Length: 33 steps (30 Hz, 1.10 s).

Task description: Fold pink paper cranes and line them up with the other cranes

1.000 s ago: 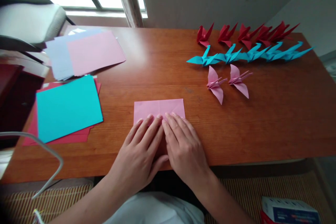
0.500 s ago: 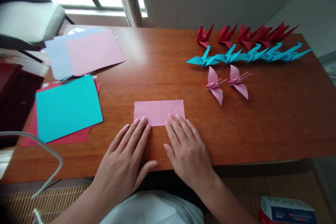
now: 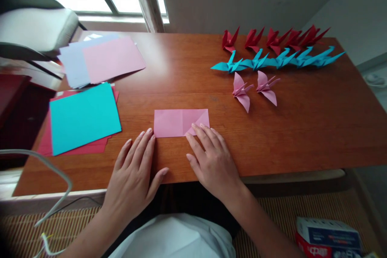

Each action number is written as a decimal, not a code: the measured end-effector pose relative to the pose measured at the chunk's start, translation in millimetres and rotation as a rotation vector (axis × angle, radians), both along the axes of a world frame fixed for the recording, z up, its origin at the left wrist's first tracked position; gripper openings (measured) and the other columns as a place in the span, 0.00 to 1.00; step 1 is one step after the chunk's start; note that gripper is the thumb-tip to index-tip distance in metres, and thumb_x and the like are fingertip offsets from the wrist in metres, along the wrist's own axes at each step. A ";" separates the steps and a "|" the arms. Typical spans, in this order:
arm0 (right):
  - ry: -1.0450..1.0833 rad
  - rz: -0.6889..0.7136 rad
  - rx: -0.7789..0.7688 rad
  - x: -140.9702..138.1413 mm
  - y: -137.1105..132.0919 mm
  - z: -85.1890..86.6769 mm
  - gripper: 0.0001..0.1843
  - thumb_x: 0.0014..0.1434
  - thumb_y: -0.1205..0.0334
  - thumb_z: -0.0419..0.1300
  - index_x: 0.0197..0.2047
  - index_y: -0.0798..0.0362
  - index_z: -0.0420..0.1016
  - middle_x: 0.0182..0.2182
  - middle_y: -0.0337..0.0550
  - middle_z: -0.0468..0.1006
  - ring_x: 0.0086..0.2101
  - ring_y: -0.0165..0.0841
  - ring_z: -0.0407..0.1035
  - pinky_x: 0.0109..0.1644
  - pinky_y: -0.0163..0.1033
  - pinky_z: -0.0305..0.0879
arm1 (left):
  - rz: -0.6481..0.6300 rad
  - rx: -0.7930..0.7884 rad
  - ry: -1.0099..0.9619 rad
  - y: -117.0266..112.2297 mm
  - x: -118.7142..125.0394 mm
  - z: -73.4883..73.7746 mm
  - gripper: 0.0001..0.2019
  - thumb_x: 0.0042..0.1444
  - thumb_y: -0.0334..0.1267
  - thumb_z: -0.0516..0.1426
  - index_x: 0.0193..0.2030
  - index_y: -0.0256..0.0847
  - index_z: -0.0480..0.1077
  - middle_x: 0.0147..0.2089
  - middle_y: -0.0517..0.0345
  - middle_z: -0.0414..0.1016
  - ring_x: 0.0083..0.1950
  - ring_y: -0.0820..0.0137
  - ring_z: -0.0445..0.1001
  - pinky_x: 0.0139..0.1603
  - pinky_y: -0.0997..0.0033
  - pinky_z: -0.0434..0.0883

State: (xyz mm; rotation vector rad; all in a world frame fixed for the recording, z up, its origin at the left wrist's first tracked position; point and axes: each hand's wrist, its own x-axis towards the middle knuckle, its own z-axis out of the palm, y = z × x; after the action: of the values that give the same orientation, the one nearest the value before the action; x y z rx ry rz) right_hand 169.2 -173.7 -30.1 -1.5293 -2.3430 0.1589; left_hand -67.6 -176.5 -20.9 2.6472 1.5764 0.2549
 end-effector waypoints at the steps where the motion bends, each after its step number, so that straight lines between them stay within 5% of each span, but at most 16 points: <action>1: -0.006 0.005 0.001 -0.1 0.0 0.5 0.26 0.71 0.60 0.55 0.69 0.56 0.67 0.69 0.57 0.66 0.69 0.47 0.57 0.71 0.58 0.60 | -0.002 0.003 -0.001 0.0 -0.2 -0.5 0.40 0.68 0.48 0.53 0.78 0.26 0.46 0.78 0.33 0.52 0.79 0.49 0.52 0.77 0.45 0.50; 10: -0.042 -0.004 0.002 -3.3 -0.1 0.5 0.25 0.70 0.60 0.55 0.68 0.49 0.69 0.69 0.57 0.64 0.68 0.49 0.58 0.71 0.60 0.59 | -0.008 0.028 -0.002 0.9 0.4 0.0 0.37 0.67 0.46 0.53 0.77 0.27 0.48 0.77 0.32 0.54 0.78 0.48 0.54 0.77 0.44 0.51; 17: -0.044 -0.011 0.008 -4.3 -1.2 0.2 0.25 0.71 0.60 0.54 0.69 0.50 0.69 0.69 0.57 0.64 0.68 0.49 0.57 0.72 0.60 0.58 | -0.017 0.024 0.017 0.7 0.2 0.8 0.31 0.67 0.43 0.54 0.75 0.37 0.58 0.78 0.34 0.52 0.78 0.47 0.54 0.75 0.41 0.55; 25: -0.037 -0.018 0.025 -4.6 -2.0 -0.3 0.24 0.71 0.59 0.54 0.67 0.51 0.71 0.69 0.57 0.65 0.69 0.49 0.58 0.72 0.58 0.57 | -0.027 0.062 0.013 1.6 1.0 -2.6 0.30 0.67 0.43 0.53 0.73 0.33 0.60 0.77 0.32 0.54 0.77 0.45 0.56 0.74 0.40 0.55; 33: 0.029 -0.250 0.166 -4.6 -6.6 -10.1 0.21 0.69 0.63 0.56 0.61 0.60 0.75 0.64 0.58 0.74 0.64 0.50 0.66 0.68 0.57 0.64 | -0.011 0.043 -0.017 0.2 1.9 -3.2 0.30 0.67 0.43 0.53 0.73 0.33 0.60 0.78 0.33 0.54 0.77 0.45 0.56 0.75 0.40 0.53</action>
State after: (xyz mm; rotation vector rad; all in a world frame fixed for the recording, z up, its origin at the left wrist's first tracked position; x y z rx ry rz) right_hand 164.6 -180.3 -40.2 -1.7044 -2.0633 -0.0725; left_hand -65.7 -176.3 -24.1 2.6776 1.5686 0.3136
